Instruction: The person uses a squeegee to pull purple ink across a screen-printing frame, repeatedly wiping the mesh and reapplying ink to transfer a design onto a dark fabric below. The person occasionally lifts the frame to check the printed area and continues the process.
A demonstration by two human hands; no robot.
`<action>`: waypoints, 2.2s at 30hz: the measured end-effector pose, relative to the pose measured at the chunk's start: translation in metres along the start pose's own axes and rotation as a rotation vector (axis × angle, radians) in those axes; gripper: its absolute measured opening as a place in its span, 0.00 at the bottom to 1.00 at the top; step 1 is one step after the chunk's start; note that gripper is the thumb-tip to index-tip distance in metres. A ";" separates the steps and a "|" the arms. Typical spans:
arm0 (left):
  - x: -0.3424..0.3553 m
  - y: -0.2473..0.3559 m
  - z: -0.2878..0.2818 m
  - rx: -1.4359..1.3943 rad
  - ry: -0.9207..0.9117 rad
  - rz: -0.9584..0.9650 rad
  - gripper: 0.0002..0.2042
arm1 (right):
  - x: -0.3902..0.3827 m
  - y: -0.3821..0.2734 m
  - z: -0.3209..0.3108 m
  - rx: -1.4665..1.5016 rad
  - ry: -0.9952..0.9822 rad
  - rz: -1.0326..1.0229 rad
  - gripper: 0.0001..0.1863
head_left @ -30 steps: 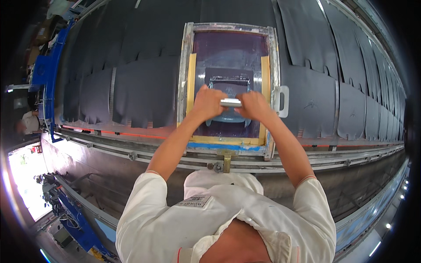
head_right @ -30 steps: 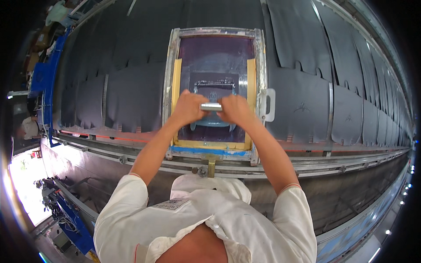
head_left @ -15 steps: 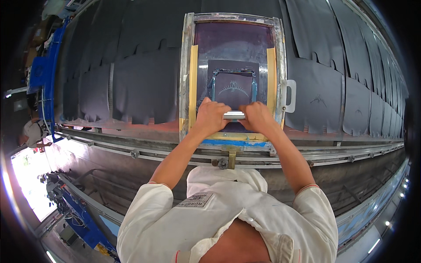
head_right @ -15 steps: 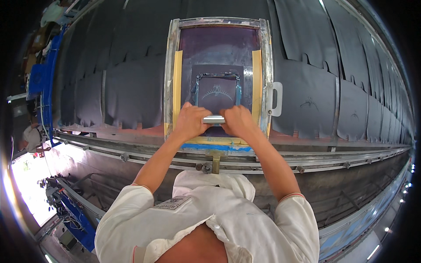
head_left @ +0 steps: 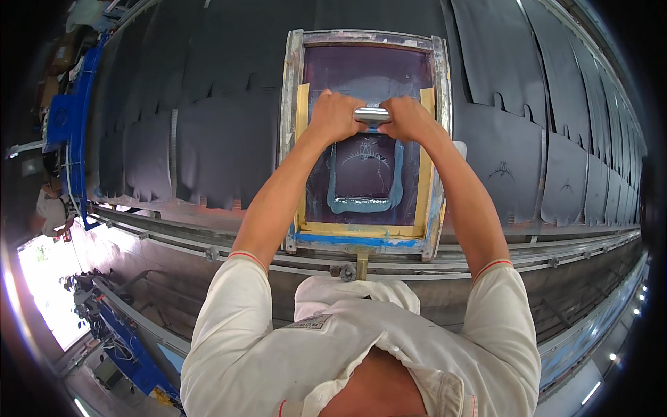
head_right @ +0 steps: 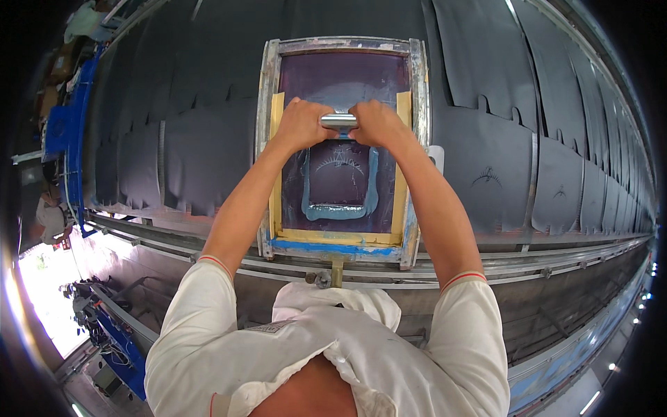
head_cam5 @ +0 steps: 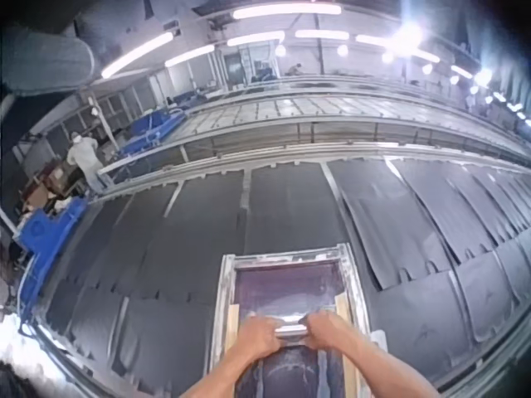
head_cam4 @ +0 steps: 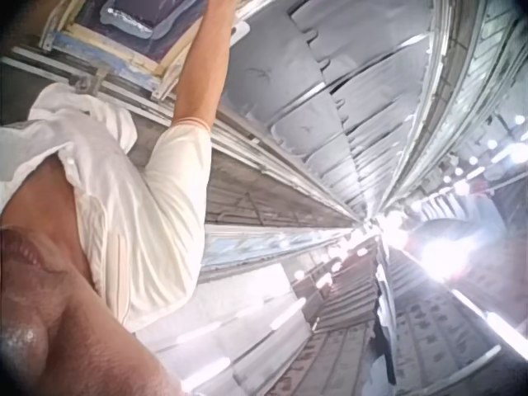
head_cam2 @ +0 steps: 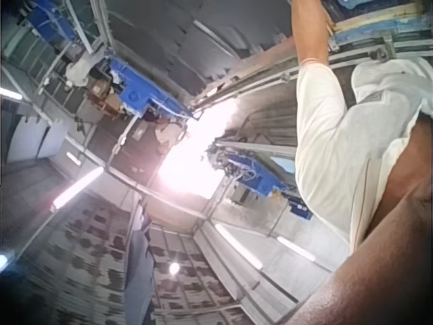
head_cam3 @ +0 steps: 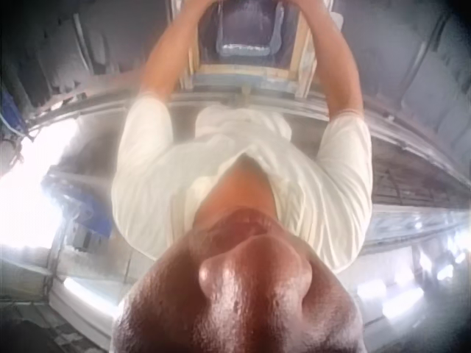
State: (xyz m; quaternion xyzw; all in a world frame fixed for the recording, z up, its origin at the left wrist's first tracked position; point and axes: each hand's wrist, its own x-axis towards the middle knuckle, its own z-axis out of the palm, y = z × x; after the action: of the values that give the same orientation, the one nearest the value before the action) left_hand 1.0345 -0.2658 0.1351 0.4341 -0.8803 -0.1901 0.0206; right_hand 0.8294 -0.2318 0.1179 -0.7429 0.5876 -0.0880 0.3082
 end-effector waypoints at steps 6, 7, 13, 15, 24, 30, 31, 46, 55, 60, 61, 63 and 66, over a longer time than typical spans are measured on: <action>-0.049 0.011 0.028 0.031 0.063 0.050 0.10 | -0.049 -0.016 0.029 -0.007 0.017 -0.011 0.16; -0.076 0.019 0.037 0.028 0.054 0.065 0.10 | -0.070 -0.026 0.041 -0.041 -0.020 -0.007 0.18; -0.157 0.046 0.058 0.040 0.263 0.162 0.11 | -0.131 -0.034 0.055 0.195 0.126 -0.077 0.23; -0.193 0.055 0.055 0.040 0.259 0.167 0.15 | -0.133 -0.018 0.045 0.421 0.443 0.028 0.21; -0.170 0.052 0.057 0.037 0.242 0.174 0.15 | -0.118 0.090 0.068 0.545 0.837 0.591 0.16; -0.047 0.023 0.027 0.104 0.263 0.158 0.09 | -0.123 0.090 0.061 0.650 0.756 0.658 0.16; -0.035 0.025 0.016 0.086 0.236 0.147 0.09 | -0.124 0.096 0.060 0.634 0.766 0.638 0.16; -0.298 -0.038 0.007 0.068 0.460 0.112 0.20 | -0.051 -0.049 0.092 0.829 0.884 0.462 0.11; -0.352 -0.182 -0.063 0.044 0.373 0.049 0.12 | 0.040 -0.198 0.151 0.639 0.972 0.380 0.12; -0.345 -0.196 -0.083 -0.043 0.193 0.004 0.07 | 0.043 -0.202 0.154 0.707 0.899 0.518 0.12; -0.339 -0.198 -0.090 -0.062 0.158 0.007 0.07 | 0.045 -0.201 0.154 0.725 0.857 0.568 0.12; -0.312 -0.204 -0.103 -0.051 0.146 -0.021 0.09 | 0.048 -0.196 0.163 0.688 0.856 0.558 0.13; -0.263 -0.225 -0.119 -0.045 0.105 -0.071 0.13 | 0.048 -0.204 0.153 0.503 0.693 0.646 0.13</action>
State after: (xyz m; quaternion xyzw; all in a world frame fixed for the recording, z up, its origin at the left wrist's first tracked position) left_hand 1.3924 -0.2244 0.2002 0.4737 -0.8576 -0.1876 0.0697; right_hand 1.0862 -0.1973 0.1003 -0.3551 0.8144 -0.3667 0.2761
